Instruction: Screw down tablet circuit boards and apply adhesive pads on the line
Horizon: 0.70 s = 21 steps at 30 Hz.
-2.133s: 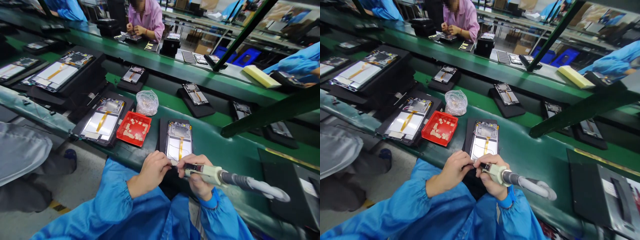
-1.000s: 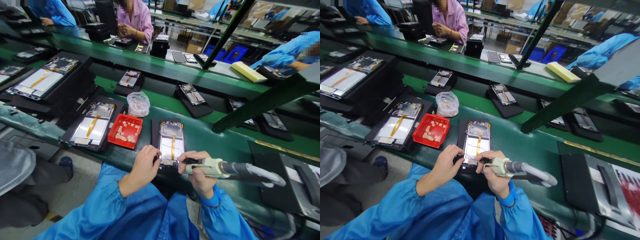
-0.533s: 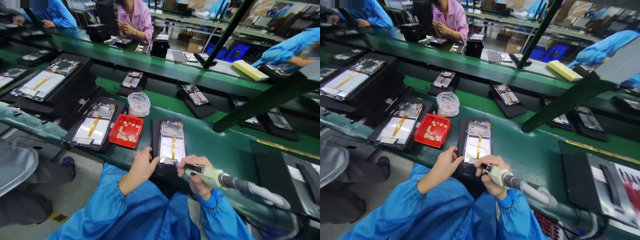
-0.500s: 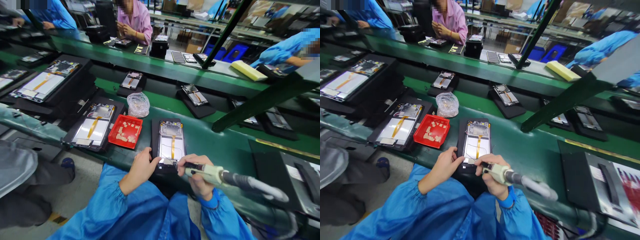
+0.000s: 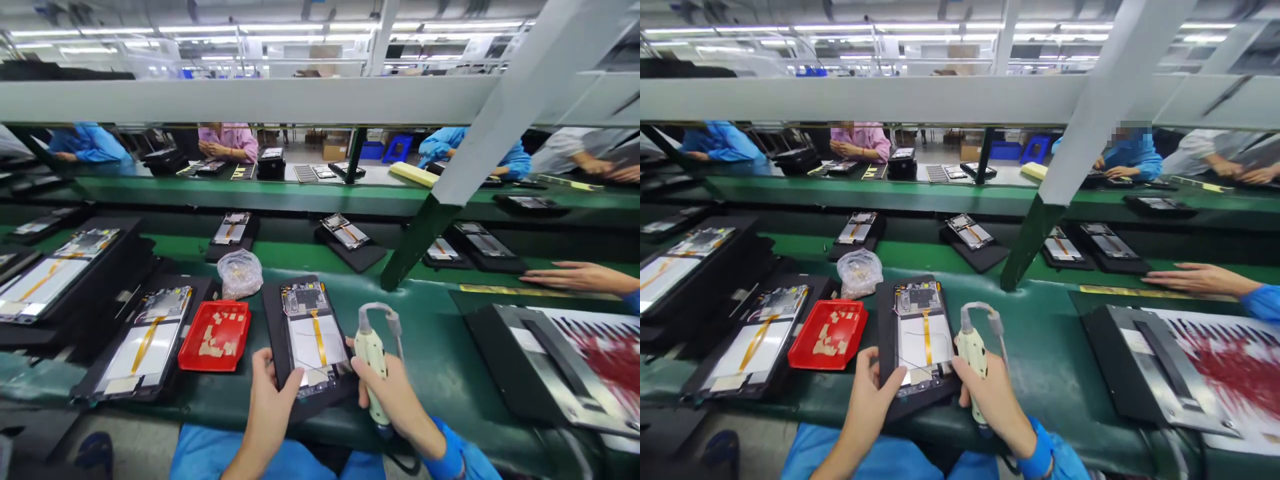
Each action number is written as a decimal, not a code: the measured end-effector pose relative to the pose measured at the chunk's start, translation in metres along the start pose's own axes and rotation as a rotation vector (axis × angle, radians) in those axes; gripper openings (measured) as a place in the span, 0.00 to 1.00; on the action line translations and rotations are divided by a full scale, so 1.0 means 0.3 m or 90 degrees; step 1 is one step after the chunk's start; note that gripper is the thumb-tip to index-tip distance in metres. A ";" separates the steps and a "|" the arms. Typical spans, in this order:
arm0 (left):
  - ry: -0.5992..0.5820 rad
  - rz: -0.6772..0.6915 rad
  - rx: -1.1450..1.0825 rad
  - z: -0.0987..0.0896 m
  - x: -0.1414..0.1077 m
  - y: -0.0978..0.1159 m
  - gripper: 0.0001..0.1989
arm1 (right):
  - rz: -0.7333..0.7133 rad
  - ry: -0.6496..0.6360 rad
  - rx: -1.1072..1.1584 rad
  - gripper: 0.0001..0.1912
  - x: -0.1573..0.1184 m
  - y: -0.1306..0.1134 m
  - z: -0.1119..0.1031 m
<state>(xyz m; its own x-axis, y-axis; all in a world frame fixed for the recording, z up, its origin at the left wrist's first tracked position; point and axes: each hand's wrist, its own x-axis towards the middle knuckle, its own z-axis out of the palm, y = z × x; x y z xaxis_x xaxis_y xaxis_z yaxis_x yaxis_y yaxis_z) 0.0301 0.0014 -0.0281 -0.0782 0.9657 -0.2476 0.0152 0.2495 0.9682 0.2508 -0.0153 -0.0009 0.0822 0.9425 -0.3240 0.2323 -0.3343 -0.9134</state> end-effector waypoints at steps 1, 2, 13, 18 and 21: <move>0.002 -0.018 -0.092 0.014 0.015 0.021 0.30 | -0.008 -0.008 0.042 0.31 0.002 -0.019 -0.018; 0.011 -0.031 -0.158 0.028 0.042 0.046 0.32 | -0.015 -0.014 0.083 0.32 0.009 -0.035 -0.044; 0.108 0.068 0.018 0.184 0.759 0.376 0.21 | 0.025 0.065 -0.285 0.11 0.182 0.111 -0.334; 0.009 0.179 0.170 0.208 0.728 0.358 0.19 | 0.007 0.123 -0.407 0.26 0.172 0.125 -0.392; -0.189 0.326 0.318 0.208 0.568 0.280 0.18 | 0.032 0.140 -0.447 0.22 0.195 0.093 -0.483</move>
<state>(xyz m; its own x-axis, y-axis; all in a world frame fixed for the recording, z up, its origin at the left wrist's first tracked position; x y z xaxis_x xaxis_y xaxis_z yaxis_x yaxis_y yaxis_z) 0.0801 0.1915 0.0088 0.3298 0.9303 0.1603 0.4306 -0.2994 0.8515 0.4025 0.0305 -0.0097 0.2838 0.9290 -0.2374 0.7831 -0.3674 -0.5017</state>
